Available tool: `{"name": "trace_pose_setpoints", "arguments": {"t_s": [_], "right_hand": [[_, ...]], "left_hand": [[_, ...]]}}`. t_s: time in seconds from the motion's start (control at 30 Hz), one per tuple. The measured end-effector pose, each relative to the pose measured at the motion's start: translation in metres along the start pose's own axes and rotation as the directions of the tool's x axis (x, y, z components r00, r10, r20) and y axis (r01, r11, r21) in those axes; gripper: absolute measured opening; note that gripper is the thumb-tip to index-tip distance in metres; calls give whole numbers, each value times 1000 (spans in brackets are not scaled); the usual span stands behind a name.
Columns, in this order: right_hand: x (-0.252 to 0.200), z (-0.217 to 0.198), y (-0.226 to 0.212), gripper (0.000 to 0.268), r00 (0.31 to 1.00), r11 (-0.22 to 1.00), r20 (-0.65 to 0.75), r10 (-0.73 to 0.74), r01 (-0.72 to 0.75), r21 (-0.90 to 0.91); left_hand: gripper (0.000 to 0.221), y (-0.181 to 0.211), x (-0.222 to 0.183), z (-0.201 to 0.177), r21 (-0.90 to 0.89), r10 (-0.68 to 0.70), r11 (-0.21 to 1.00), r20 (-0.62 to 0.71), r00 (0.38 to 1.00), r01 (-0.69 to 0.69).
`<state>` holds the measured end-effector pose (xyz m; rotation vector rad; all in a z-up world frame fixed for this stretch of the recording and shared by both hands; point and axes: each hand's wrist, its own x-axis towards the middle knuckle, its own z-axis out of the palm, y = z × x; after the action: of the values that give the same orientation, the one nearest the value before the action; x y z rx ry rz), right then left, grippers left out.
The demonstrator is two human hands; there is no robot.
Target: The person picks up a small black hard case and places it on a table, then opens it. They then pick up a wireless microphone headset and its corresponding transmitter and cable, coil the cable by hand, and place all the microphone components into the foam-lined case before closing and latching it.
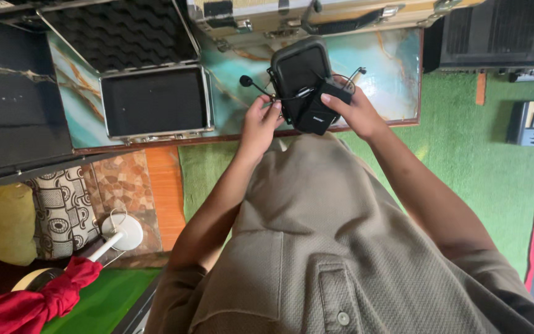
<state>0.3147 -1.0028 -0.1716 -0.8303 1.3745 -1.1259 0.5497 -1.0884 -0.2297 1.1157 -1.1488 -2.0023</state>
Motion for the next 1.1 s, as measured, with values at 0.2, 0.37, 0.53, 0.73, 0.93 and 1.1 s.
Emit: {"name": "trace_pose_setpoints", "arguments": {"t_s": [0.2, 0.37, 0.53, 0.73, 0.93, 1.1], "right_hand": [[18, -4, 46, 51, 994, 992, -96, 58, -47, 115], [42, -21, 63, 51, 987, 991, -138, 86, -70, 117], [51, -29, 74, 52, 981, 993, -160, 113, -105, 57], [54, -40, 82, 55, 947, 981, -317, 52, -108, -163], [58, -52, 73, 53, 941, 933, -338, 24, -143, -331], [51, -43, 78, 43, 942, 972, -318, -105, 30, -233]], "left_hand": [[27, -65, 35, -11, -41, -105, 994, -3, 994, 105], [26, -106, 75, -10, -1, -148, 989, -22, 989, 148], [23, -130, 96, -5, -34, -136, 990, -20, 990, 135], [23, -135, 101, -5, 128, -101, 986, -31, 994, 104], [20, -130, 113, -12, 297, -2, 955, -36, 999, 13], [18, -134, 112, -17, 160, -4, 987, -49, 999, 12]]}}
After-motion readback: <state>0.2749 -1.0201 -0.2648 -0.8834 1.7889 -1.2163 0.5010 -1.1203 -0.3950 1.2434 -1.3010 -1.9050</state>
